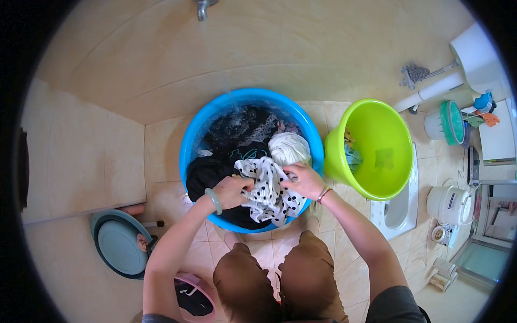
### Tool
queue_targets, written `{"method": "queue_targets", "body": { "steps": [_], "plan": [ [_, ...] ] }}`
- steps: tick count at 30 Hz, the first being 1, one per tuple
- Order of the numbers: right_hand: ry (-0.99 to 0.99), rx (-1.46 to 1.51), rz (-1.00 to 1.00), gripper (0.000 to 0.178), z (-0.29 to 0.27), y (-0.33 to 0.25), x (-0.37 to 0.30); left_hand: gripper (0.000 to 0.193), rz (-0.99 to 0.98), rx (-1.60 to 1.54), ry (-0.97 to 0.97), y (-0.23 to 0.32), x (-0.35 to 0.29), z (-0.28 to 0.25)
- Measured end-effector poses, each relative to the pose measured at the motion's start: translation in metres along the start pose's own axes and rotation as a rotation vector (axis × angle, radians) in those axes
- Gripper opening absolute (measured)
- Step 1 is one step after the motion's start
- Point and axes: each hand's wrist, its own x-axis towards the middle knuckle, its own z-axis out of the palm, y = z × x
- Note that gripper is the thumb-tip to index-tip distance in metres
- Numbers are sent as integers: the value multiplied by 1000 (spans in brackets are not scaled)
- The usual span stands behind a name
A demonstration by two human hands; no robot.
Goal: The person is hand-washing a load of clothes in a blue basin filled with water. They scrub and rinse various items, including a pink cloth, a blue cloth, and a black garment, then transfer the wet clothes into a green bucket.
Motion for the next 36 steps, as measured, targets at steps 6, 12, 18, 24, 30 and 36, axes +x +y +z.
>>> {"method": "queue_targets", "body": {
  "steps": [6,12,18,24,30,36],
  "plan": [
    [329,-134,-57,25,-4,24,61,31,-41,95,-286,24,-5,-19],
    [248,-507,-29,25,32,-19,110,26,-139,-31,181,5,23,-17],
    [221,10,133,20,31,-45,101,38,-287,-158,359,-48,22,-21],
    [359,415,-60,18,-4,-134,61,86,-218,-127,558,-67,20,-14],
    [468,800,-115,13,-62,-205,48,89,116,-391,381,-80,25,-29],
    [468,978,-359,11,-119,-250,57,61,124,-1350,181,-22,22,-59]
  ]
}}
